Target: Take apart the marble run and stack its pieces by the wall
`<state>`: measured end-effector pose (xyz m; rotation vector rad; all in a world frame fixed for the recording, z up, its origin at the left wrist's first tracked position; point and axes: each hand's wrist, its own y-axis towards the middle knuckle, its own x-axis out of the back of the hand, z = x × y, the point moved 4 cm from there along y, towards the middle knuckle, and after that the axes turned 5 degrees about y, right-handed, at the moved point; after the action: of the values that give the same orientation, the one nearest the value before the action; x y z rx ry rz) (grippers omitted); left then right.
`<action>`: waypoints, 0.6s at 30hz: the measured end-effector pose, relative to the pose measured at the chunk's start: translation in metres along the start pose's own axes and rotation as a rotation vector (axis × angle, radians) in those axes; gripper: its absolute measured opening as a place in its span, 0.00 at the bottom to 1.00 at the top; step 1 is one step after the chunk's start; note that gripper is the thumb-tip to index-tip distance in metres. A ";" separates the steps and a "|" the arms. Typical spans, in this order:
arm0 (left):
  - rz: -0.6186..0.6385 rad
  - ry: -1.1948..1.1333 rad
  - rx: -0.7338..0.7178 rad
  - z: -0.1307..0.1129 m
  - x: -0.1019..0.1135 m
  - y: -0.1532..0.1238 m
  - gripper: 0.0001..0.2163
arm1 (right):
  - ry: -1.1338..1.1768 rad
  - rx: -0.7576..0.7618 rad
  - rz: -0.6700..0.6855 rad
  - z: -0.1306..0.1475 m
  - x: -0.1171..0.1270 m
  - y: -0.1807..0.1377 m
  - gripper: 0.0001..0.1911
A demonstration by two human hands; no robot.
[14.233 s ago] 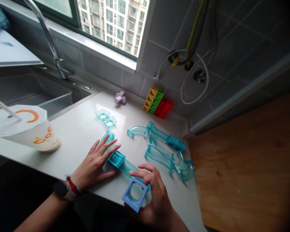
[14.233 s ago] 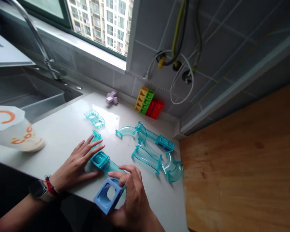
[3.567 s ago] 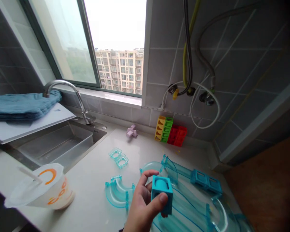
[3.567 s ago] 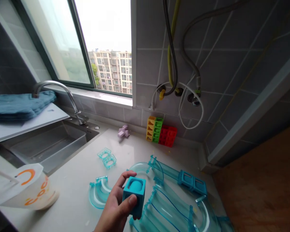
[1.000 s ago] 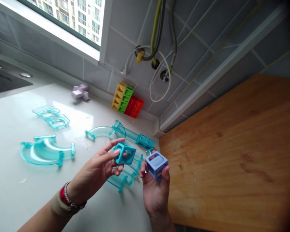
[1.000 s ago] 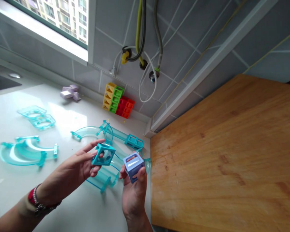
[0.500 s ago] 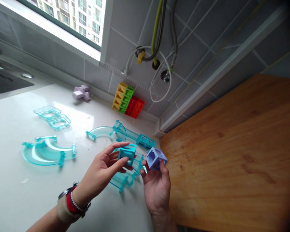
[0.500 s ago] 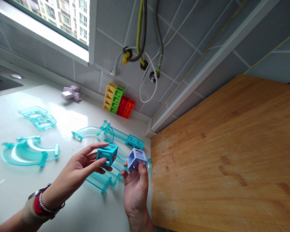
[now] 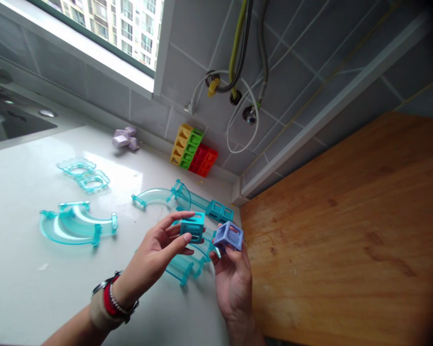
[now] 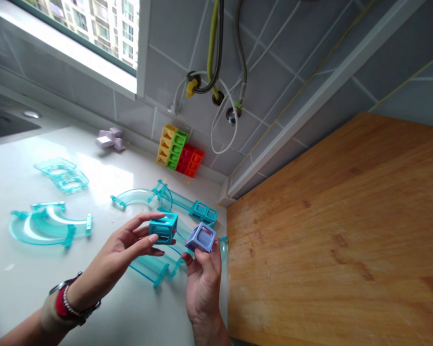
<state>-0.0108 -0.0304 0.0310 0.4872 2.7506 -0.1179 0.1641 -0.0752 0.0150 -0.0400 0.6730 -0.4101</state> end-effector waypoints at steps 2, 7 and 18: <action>-0.020 -0.028 -0.024 0.002 -0.001 0.001 0.25 | -0.047 0.027 -0.014 -0.002 0.003 -0.001 0.24; -0.029 -0.097 -0.084 0.006 -0.003 0.003 0.29 | -0.201 0.067 0.082 -0.011 0.000 -0.009 0.25; 0.007 0.005 -0.141 0.012 -0.013 -0.010 0.37 | -0.835 0.446 0.331 -0.014 -0.022 -0.025 0.22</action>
<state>0.0005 -0.0458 0.0241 0.4589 2.7376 0.0789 0.1310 -0.0887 0.0211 0.3072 -0.2451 -0.1837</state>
